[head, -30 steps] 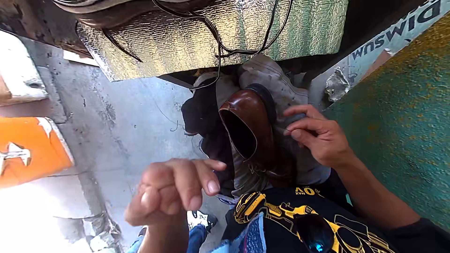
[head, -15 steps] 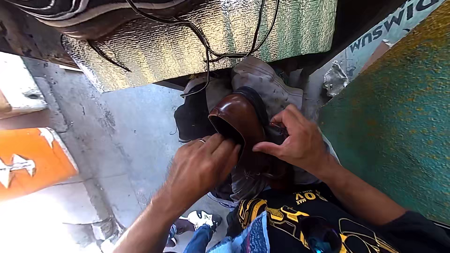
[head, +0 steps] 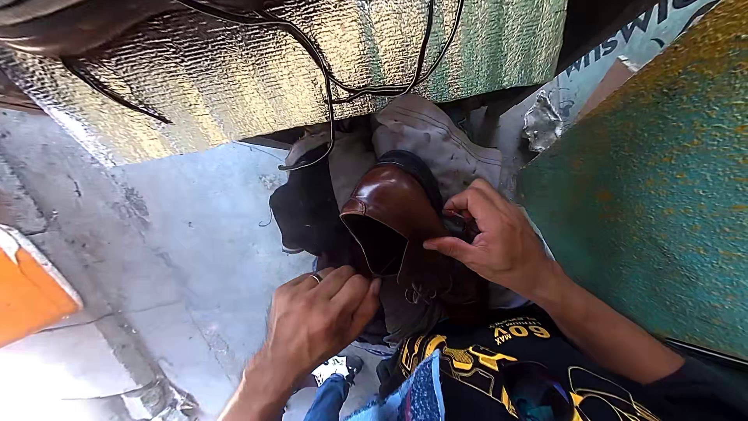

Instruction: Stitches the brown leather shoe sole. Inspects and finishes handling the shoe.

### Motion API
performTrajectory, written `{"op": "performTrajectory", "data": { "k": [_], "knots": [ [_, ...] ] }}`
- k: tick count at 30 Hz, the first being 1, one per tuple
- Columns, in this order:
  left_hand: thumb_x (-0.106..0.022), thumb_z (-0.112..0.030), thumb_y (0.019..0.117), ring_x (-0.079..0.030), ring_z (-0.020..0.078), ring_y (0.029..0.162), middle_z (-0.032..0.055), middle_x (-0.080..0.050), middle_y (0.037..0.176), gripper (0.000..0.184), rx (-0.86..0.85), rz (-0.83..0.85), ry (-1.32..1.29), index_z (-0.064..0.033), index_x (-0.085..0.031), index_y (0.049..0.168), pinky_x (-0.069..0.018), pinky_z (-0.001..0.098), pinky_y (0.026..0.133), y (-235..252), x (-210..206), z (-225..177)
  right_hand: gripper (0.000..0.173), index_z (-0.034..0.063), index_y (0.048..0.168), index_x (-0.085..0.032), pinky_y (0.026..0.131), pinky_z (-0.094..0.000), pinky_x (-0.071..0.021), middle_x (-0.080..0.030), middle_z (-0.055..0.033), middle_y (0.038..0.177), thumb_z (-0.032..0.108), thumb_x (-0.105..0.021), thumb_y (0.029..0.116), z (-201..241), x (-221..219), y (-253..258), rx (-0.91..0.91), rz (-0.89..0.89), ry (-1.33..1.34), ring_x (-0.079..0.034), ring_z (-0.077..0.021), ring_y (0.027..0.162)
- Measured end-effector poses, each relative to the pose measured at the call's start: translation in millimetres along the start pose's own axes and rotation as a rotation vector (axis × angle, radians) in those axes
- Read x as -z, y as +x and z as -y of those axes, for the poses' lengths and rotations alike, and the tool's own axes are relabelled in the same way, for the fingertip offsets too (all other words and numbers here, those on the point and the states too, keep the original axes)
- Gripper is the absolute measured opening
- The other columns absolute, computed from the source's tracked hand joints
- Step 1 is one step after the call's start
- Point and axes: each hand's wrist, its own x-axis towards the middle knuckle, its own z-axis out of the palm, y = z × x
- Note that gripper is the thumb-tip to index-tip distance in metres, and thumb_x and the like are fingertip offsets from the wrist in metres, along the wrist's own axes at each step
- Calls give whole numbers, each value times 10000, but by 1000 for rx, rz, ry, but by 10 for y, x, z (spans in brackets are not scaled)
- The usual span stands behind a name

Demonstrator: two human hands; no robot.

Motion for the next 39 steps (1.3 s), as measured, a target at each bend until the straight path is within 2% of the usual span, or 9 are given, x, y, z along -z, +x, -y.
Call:
{"op": "performTrajectory", "data": {
  "k": [21, 25, 28, 31, 34, 36, 39],
  "knots": [
    [-456, -257, 1055, -514, 222, 492, 74, -497, 567, 421, 106, -29, -22, -88, -517, 675, -337, 355, 448, -393, 26, -128, 441, 42, 1186, -634, 637, -261, -515, -573, -68, 996, 408, -707, 952, 50, 0, -25, 43, 50, 28, -583, -130, 796],
    [-446, -265, 1062, -527, 228, 499, 78, -512, 575, 423, 130, -36, -16, -85, -525, 687, -337, 361, 447, -373, 3, -125, 521, 53, 1175, -652, 647, -240, -503, -581, -42, 987, 490, -740, 906, -32, 64, -11, 87, 83, 115, -572, -101, 802],
    [-450, -269, 1060, -527, 224, 498, 82, -522, 589, 415, 141, -28, -24, -80, -539, 701, -342, 363, 444, -358, -24, -95, 597, 50, 1211, -664, 675, -201, -511, -607, -24, 1008, 523, -767, 862, -193, 208, 7, 234, 178, 185, -572, -65, 824],
    [-455, -276, 1060, -544, 228, 506, 89, -547, 607, 405, 147, -14, -23, -74, -561, 725, -360, 370, 445, -322, -39, -69, 635, 80, 1274, -651, 675, -239, -536, -611, -34, 1039, 541, -761, 852, -195, 323, -3, 272, 244, 72, -597, -96, 837],
    [-464, -266, 1061, -546, 232, 516, 95, -550, 615, 393, 155, 3, -36, -65, -568, 740, -373, 376, 458, -287, -34, -23, 655, 72, 1296, -641, 633, -325, -559, -624, -74, 1049, 544, -754, 855, -90, 420, 13, 278, 290, -93, -640, -182, 814],
    [-463, -257, 1060, -540, 226, 514, 91, -541, 609, 391, 148, 10, -45, -66, -560, 733, -369, 371, 459, -259, -36, 7, 626, 49, 1262, -662, 590, -361, -550, -623, -100, 1008, 543, -726, 883, -30, 430, 26, 298, 281, -203, -648, -222, 753],
    [-467, -248, 1055, -523, 212, 510, 85, -526, 604, 387, 148, 20, -50, -70, -550, 723, -356, 361, 460, -222, -8, 27, 554, 32, 1147, -690, 541, -377, -503, -595, -108, 911, 540, -670, 925, 11, 404, 43, 339, 251, -328, -612, -245, 657]
  ]
}}
